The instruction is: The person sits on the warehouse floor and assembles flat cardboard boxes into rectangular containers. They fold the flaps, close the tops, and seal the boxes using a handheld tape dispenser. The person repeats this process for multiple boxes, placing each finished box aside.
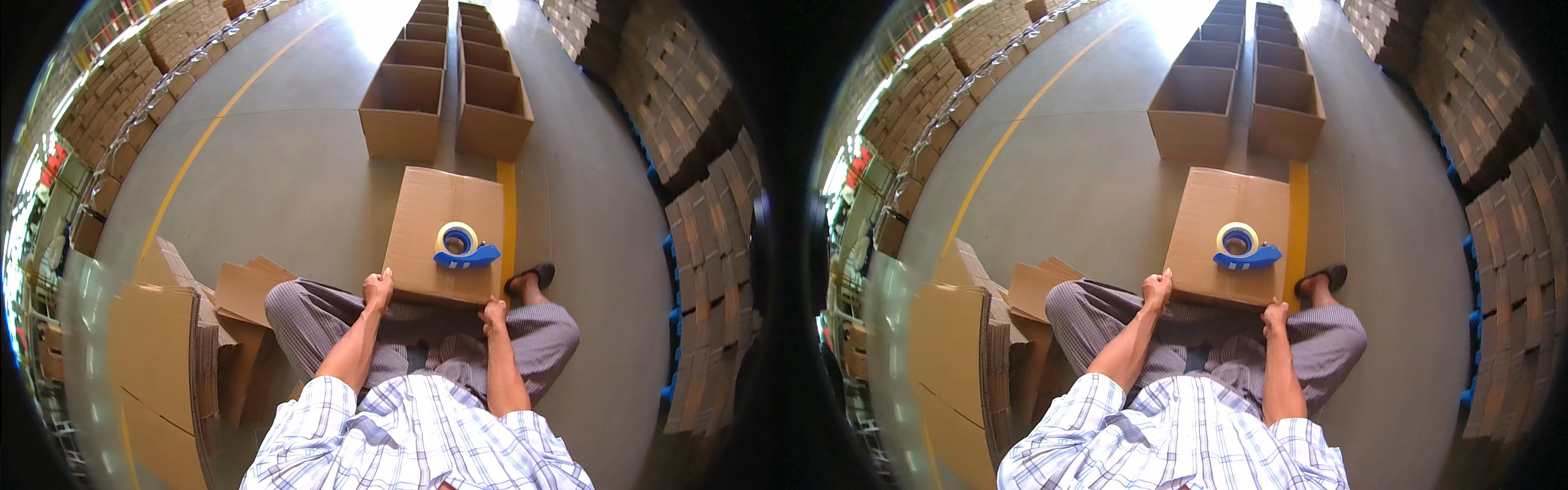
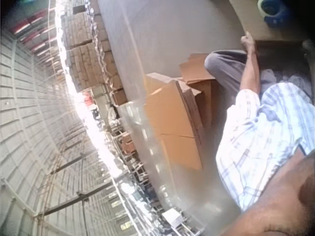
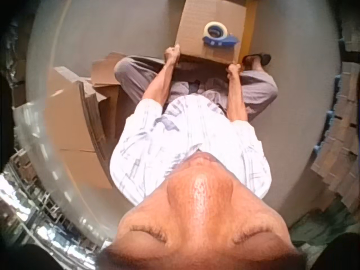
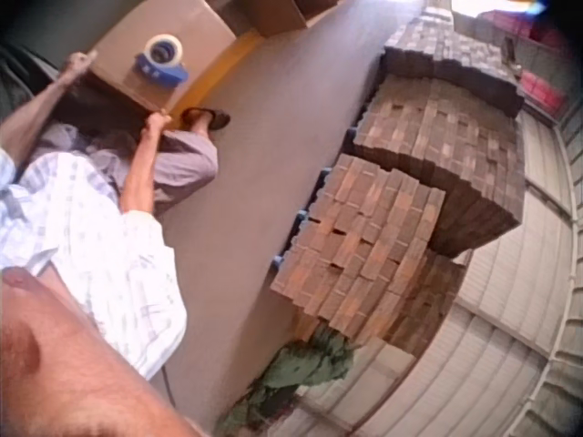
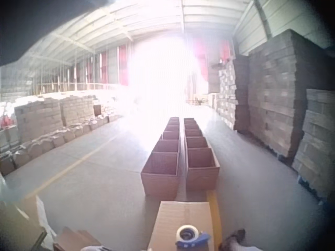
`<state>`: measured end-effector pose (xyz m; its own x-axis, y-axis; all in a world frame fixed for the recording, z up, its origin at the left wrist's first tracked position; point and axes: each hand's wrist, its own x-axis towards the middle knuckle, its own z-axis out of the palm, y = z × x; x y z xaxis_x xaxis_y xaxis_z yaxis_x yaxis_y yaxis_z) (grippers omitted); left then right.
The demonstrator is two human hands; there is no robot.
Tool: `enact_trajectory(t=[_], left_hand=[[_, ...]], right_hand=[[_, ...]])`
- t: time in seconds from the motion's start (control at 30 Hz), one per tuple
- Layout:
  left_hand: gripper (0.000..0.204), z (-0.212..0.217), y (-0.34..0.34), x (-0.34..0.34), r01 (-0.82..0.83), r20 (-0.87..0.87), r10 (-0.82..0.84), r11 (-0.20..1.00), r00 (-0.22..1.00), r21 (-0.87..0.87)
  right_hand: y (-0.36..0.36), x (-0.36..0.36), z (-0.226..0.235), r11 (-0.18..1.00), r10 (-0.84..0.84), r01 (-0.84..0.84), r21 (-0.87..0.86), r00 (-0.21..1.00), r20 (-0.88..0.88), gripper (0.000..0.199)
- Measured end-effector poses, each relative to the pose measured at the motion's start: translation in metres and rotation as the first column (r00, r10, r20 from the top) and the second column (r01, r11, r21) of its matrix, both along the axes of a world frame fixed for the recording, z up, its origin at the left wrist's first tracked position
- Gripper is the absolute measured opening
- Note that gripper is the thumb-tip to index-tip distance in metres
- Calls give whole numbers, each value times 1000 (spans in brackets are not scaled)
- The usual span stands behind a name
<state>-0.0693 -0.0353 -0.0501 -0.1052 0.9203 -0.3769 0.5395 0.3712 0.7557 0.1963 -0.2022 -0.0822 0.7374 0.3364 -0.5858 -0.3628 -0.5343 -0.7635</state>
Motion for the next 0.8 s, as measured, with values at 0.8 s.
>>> enact_trajectory(t=[0.8], left_hand=[[61,108,-95,64,921,-609,-752,-5,253,389]], right_hand=[[-49,25,90,801,400,-595,-67,448,800,55]])
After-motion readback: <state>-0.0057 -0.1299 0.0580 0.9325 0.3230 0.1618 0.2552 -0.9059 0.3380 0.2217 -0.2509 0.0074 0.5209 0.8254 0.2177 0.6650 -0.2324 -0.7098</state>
